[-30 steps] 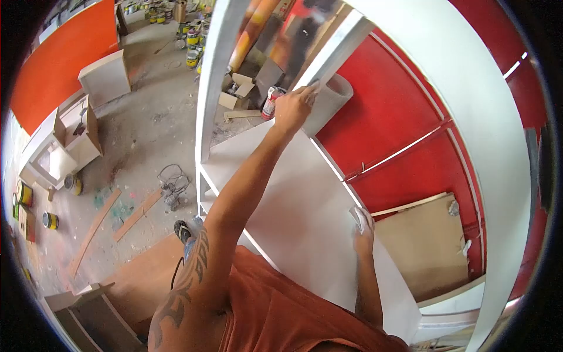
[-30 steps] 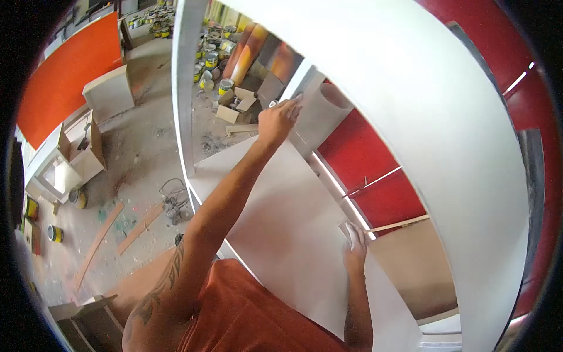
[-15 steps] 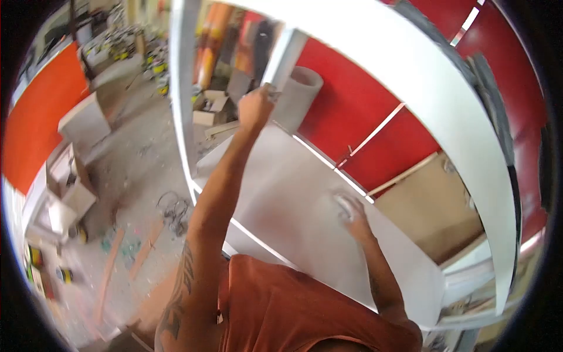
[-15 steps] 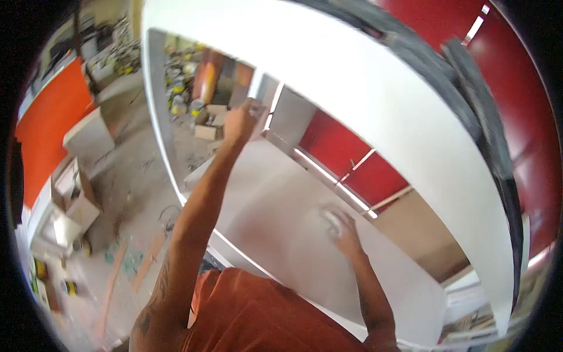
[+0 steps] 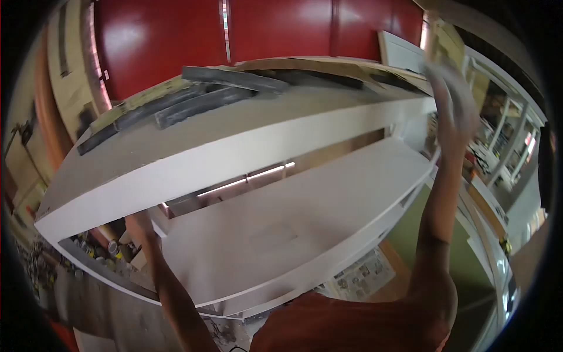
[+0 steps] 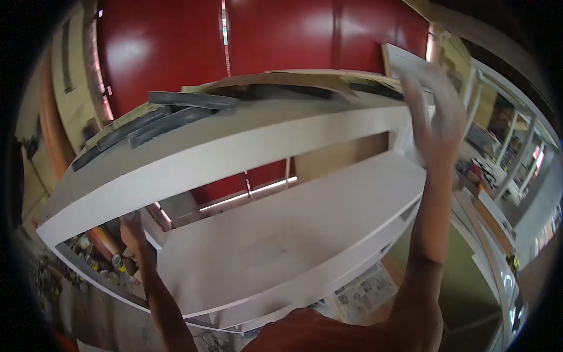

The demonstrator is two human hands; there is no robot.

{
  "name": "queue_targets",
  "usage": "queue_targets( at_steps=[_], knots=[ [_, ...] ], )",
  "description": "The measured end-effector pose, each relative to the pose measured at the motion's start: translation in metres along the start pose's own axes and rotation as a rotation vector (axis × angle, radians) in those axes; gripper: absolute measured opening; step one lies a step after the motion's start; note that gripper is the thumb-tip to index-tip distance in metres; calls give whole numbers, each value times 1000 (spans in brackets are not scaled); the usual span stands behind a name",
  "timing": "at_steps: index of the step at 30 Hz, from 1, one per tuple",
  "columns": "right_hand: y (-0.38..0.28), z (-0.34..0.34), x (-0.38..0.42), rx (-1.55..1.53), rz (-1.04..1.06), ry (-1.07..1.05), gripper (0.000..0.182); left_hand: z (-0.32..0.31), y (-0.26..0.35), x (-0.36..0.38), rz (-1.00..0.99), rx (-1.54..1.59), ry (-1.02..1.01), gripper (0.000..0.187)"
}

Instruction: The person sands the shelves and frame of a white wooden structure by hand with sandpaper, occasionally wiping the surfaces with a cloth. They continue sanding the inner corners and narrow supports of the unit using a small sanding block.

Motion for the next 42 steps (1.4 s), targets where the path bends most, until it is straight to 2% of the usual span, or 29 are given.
queue_targets(
  at_steps=[1,2,3,4,6,7,9,14,16,20,22,25,26,28,29,30,31,32,33,34,35,36,37,38,39,41,42],
  knots=[
    [28,-8,-18,-232,-299,-136,29,1,-11,-11,-13,-209,32,54],
    [63,-18,-23,-275,-362,-270,36,0,-16,-18,-28,-415,74,60],
    [95,-25,-17,-320,-423,-402,43,-1,-14,-18,-36,-400,58,60],
    [119,-22,-9,-300,-423,-403,43,3,-9,-19,-3,-401,16,62],
    [147,-21,6,-244,-694,-873,61,-2,-11,-24,-3,-456,5,66],
    [150,-15,8,-232,-694,-868,61,-6,-16,-23,-6,-444,1,66],
    [137,-5,10,-342,-647,-1165,63,-3,-9,-18,-42,-407,36,66],
    [124,-3,21,-385,-531,-1030,60,-9,-27,-22,16,-383,2,66],
    [138,-1,27,-277,-532,-930,48,-2,-5,-14,-67,-418,43,66],
    [152,-16,45,-209,-549,-949,47,-6,-19,-22,-48,-428,50,58],
    [154,-19,56,-265,-589,-784,43,-5,-19,-23,-45,-454,59,58],
    [162,-17,51,-461,-590,-850,41,-1,-4,-18,58,-438,-15,58],
    [162,-13,49,-462,-594,-848,41,1,1,-16,40,-414,-2,57],
    [152,-7,46,-533,-397,-864,40,0,-2,-18,25,-395,16,56],
    [153,-6,45,-546,-388,-866,40,-3,-11,-21,-93,-317,15,56],
    [159,-7,47,-360,-341,-904,42,1,-17,-17,-203,-249,15,57],
    [168,-12,54,-188,-280,-938,43,-2,-23,-17,-155,-233,-3,51],
    [198,-13,74,-95,-244,-866,44,-9,-34,-21,-82,-305,19,46],
    [232,-18,99,-19,-205,-783,46,-18,-59,-29,-169,-279,-42,38],
    [241,-18,107,-9,-302,-653,47,-18,-57,-24,-225,-391,58,22],
    [246,-17,106,-6,-296,-635,43,-24,-67,-28,-256,-419,91,23],
    [266,-20,113,-47,-215,-649,40,-16,-45,-24,-163,-449,65,33],
    [259,-23,110,-38,-197,-647,36,-13,-32,-23,-198,-479,59,41],
    [253,-36,109,39,-218,-677,33,-2,-4,-12,-134,-371,93,41],
    [247,-50,107,15,-194,-678,33,4,14,-11,-45,-378,42,40],
    [239,-59,107,32,-209,-580,32,7,12,-8,-142,-344,76,39],
    [237,-65,101,-33,-255,-592,32,8,12,-7,-125,-351,87,39]
  ],
)
Point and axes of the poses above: each hand's wrist, its own x-axis away from the middle knuckle, its own z-axis out of the back of the hand, y = z × x, the point moved 1 cm from there along -x, towards the middle knuckle, and after that the axes turned 5 degrees about z, right-handed, at the moved point
